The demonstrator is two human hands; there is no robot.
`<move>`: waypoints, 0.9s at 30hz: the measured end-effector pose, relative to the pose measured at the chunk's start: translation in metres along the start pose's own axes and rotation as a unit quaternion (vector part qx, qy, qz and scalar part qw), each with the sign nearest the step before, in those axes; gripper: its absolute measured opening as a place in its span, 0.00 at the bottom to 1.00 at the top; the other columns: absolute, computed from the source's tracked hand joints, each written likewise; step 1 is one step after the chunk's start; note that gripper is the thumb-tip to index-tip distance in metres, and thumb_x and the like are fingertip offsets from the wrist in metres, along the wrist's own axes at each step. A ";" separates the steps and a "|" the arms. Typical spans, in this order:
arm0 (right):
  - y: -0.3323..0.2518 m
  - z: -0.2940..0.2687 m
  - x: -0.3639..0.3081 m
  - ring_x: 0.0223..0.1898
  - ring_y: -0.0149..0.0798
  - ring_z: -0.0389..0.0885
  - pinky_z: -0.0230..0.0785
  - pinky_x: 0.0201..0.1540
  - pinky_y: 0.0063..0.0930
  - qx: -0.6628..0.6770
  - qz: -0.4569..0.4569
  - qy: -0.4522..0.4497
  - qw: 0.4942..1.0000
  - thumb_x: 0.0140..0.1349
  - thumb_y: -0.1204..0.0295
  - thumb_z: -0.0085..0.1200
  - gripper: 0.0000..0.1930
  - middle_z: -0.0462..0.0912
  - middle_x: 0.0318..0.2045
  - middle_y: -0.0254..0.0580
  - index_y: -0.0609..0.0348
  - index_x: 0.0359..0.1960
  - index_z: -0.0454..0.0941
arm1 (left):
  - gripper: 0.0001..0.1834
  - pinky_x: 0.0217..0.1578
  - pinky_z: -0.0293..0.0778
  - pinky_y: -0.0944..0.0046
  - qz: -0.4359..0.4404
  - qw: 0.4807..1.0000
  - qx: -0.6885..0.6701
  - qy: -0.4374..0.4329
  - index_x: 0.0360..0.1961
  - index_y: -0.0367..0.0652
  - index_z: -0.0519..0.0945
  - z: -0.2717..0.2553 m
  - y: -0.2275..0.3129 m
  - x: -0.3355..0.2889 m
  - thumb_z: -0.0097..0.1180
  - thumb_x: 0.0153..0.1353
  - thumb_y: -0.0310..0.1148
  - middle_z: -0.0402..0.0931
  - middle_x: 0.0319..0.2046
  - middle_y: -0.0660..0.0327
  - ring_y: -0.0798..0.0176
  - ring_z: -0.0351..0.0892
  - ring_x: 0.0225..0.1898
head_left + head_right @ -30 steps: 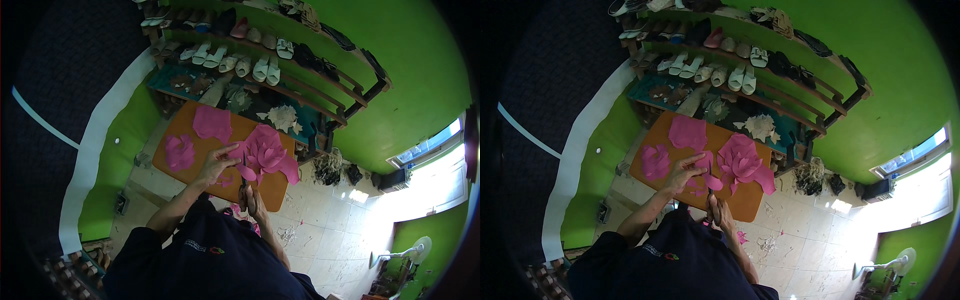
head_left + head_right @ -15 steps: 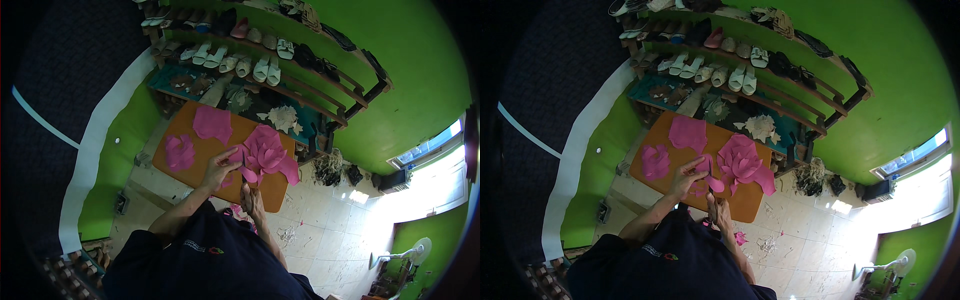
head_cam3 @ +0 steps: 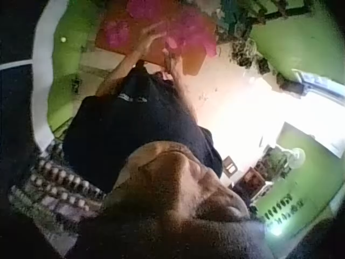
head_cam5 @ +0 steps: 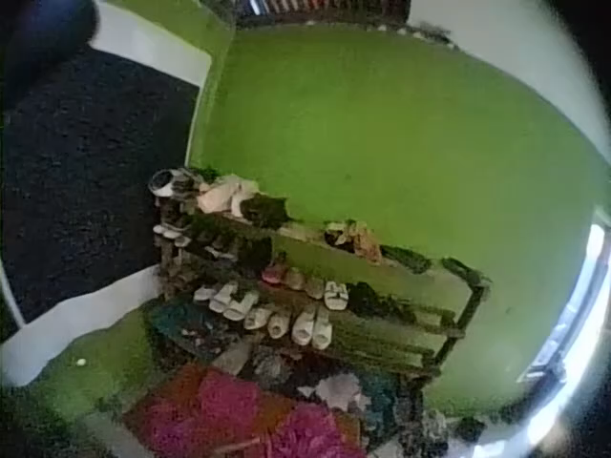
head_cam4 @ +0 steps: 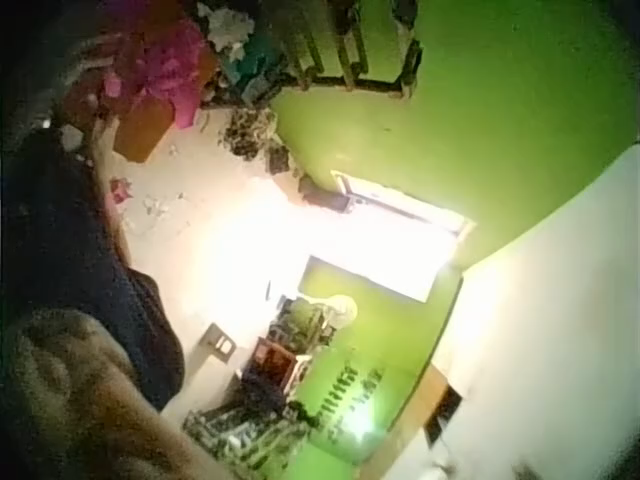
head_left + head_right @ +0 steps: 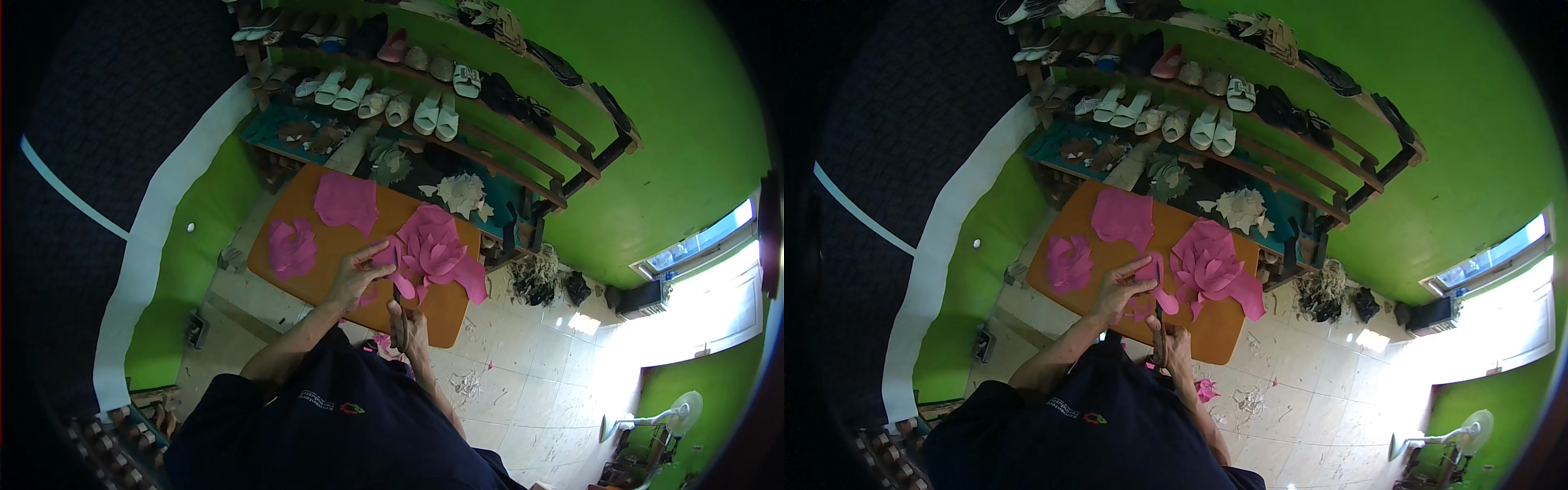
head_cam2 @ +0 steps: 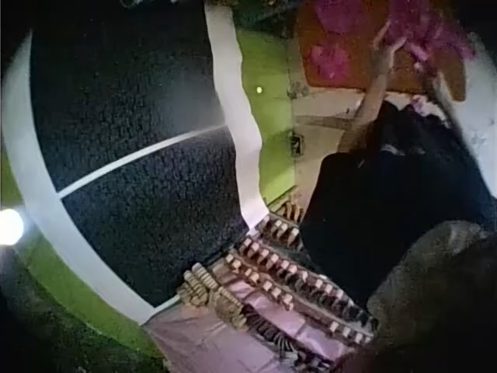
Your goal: Cutting pink fabric into specific shapes using scissors on a workbench.
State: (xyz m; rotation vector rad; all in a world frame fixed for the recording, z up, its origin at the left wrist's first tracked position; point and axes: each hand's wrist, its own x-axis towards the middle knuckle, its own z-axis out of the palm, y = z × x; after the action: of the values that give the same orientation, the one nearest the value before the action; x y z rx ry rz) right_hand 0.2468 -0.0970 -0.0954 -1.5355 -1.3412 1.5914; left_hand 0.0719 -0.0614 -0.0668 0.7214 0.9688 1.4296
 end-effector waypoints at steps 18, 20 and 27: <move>0.019 0.003 0.003 0.13 0.27 0.68 0.58 0.17 0.30 -0.067 -0.004 0.046 0.997 0.60 0.40 0.58 0.32 0.69 0.10 0.34 0.61 0.20 0.75 | 0.36 0.42 0.80 0.69 -0.050 0.998 -0.017 -0.017 0.66 0.36 0.68 -0.003 -0.028 -0.020 0.65 0.56 0.18 0.82 0.44 0.60 0.70 0.83 0.39; 0.017 0.003 -0.001 0.13 0.27 0.67 0.57 0.17 0.29 -0.073 0.002 0.019 0.997 0.60 0.42 0.60 0.30 0.68 0.10 0.32 0.60 0.19 0.74 | 0.35 0.42 0.81 0.68 -0.043 0.999 -0.021 0.012 0.65 0.36 0.69 -0.007 -0.028 -0.023 0.64 0.55 0.18 0.81 0.46 0.59 0.69 0.83 0.40; 0.054 0.002 -0.013 0.22 0.41 0.78 0.67 0.28 0.39 -0.172 -0.021 -0.094 0.980 0.60 0.46 0.61 0.28 0.80 0.18 0.46 0.66 0.34 0.81 | 0.27 0.44 0.84 0.63 -0.067 0.994 -0.023 0.089 0.59 0.36 0.76 -0.063 -0.025 -0.002 0.61 0.55 0.17 0.82 0.46 0.57 0.62 0.84 0.41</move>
State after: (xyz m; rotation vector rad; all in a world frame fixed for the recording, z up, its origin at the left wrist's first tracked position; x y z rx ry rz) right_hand 0.2608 -0.1284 -0.1393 -1.5650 -1.8200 1.5711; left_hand 0.0291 -0.0741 -0.1172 0.4929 1.0969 1.4103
